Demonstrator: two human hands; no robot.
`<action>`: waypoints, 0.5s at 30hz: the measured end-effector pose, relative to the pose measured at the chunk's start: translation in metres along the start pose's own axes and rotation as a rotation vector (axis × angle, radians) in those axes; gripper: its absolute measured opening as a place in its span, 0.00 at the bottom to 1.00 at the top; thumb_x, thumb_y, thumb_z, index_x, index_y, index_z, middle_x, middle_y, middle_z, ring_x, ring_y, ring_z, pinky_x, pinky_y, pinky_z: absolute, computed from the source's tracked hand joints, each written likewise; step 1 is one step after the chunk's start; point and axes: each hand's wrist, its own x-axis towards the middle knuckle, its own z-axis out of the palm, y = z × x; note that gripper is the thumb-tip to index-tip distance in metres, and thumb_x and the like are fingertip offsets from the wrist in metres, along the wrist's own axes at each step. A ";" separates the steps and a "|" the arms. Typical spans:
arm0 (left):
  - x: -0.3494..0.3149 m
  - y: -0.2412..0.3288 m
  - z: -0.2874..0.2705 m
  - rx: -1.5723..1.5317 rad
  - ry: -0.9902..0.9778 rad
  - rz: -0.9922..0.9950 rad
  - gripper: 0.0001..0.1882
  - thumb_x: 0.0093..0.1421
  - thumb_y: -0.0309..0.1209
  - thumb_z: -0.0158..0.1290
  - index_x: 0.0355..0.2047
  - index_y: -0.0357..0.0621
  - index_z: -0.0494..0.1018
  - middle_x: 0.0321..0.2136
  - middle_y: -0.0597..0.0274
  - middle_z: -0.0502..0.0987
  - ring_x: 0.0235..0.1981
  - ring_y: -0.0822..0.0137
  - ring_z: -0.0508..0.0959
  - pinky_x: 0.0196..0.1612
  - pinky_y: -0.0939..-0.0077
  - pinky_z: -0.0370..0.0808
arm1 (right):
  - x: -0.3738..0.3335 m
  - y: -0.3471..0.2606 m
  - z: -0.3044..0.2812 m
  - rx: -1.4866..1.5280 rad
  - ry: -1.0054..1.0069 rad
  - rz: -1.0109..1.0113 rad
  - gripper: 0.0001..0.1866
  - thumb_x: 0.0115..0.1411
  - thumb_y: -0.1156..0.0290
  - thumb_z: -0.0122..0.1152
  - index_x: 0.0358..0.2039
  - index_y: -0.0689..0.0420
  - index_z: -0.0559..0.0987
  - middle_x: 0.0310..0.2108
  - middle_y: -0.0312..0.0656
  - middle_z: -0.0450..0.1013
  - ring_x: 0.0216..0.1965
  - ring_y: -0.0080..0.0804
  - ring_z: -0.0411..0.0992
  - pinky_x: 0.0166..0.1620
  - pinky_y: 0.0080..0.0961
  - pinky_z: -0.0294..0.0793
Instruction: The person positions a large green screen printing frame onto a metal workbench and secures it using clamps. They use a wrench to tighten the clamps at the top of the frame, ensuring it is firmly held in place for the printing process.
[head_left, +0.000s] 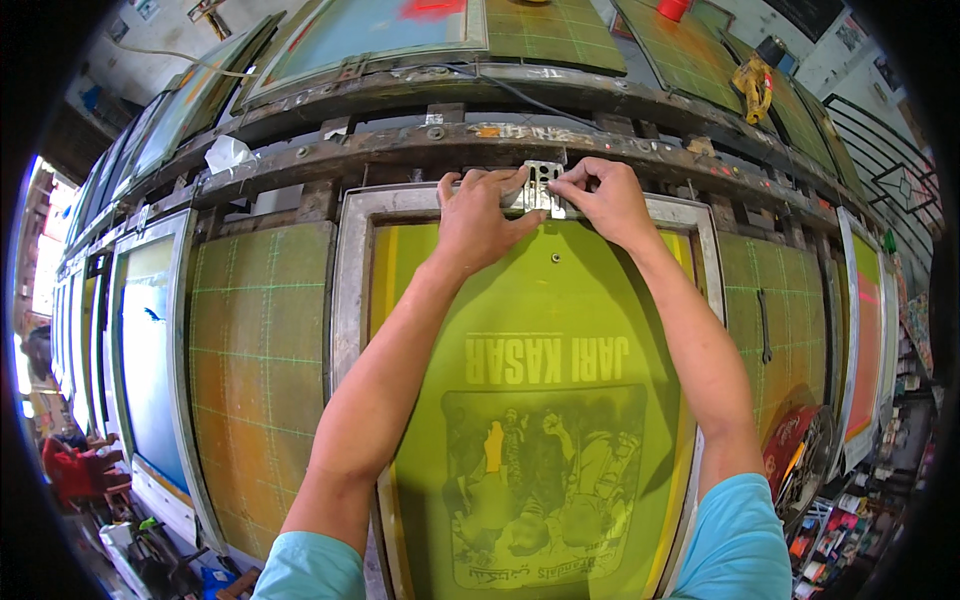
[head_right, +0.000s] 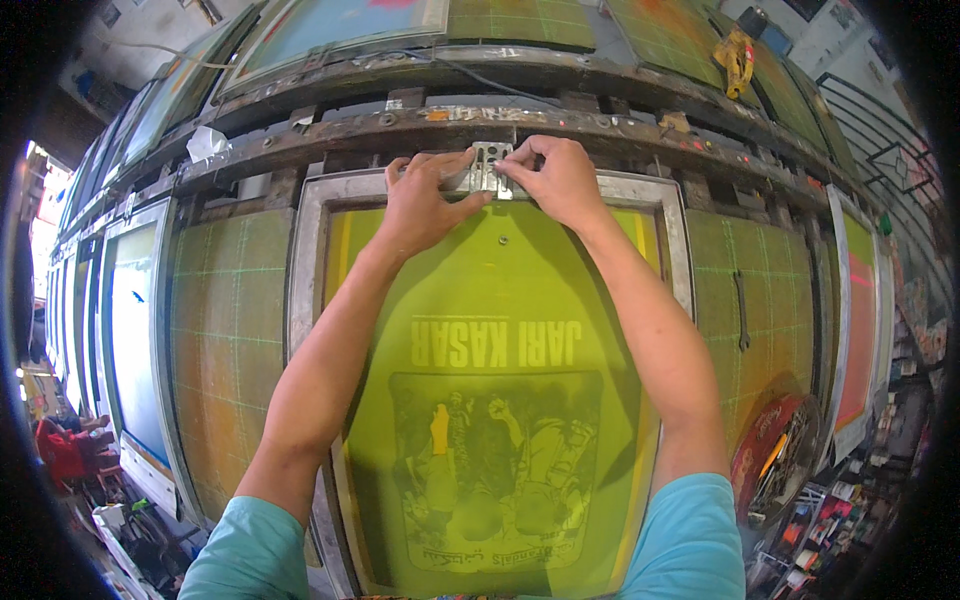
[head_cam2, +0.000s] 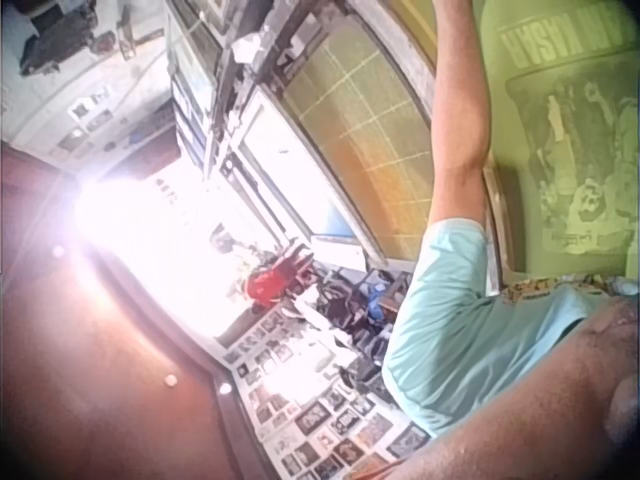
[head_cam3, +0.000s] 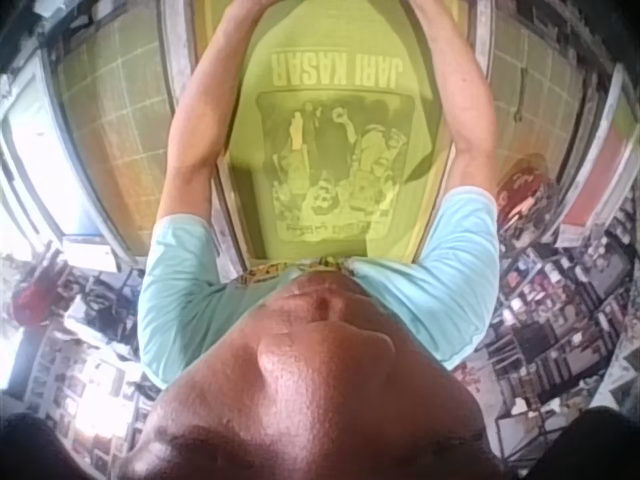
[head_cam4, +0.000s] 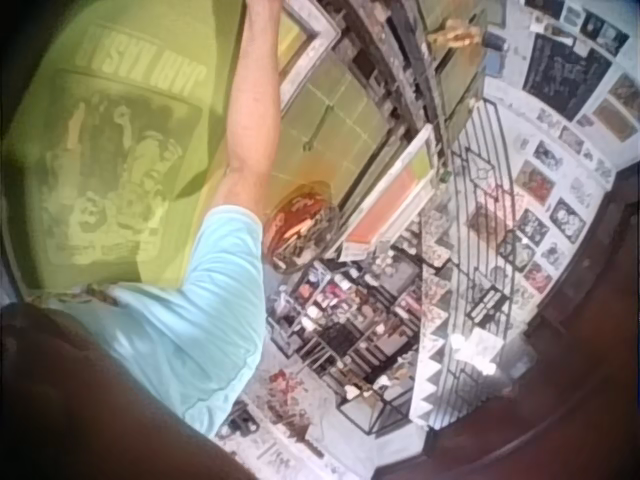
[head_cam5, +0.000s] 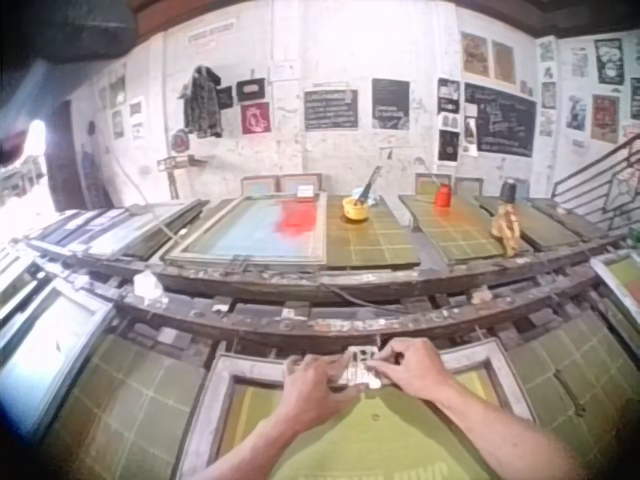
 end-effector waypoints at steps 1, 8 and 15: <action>0.000 -0.001 0.000 -0.009 0.001 0.001 0.35 0.54 0.52 0.65 0.60 0.51 0.76 0.55 0.63 0.79 0.58 0.60 0.73 0.69 0.51 0.48 | -0.001 -0.001 0.000 -0.014 0.015 -0.004 0.17 0.53 0.55 0.75 0.30 0.57 0.86 0.22 0.38 0.77 0.21 0.31 0.71 0.30 0.29 0.69; 0.002 -0.001 -0.001 -0.032 -0.029 -0.018 0.36 0.54 0.52 0.66 0.60 0.51 0.75 0.56 0.61 0.79 0.59 0.60 0.73 0.69 0.52 0.48 | -0.006 -0.009 -0.002 -0.008 0.039 -0.078 0.19 0.50 0.55 0.77 0.28 0.58 0.85 0.21 0.37 0.76 0.22 0.27 0.70 0.30 0.26 0.69; 0.001 0.002 -0.002 -0.019 -0.023 -0.001 0.36 0.54 0.52 0.66 0.60 0.51 0.75 0.56 0.61 0.79 0.58 0.60 0.73 0.69 0.51 0.48 | -0.002 0.006 -0.002 0.125 -0.016 -0.008 0.16 0.51 0.58 0.77 0.30 0.57 0.85 0.24 0.36 0.77 0.23 0.23 0.69 0.30 0.25 0.69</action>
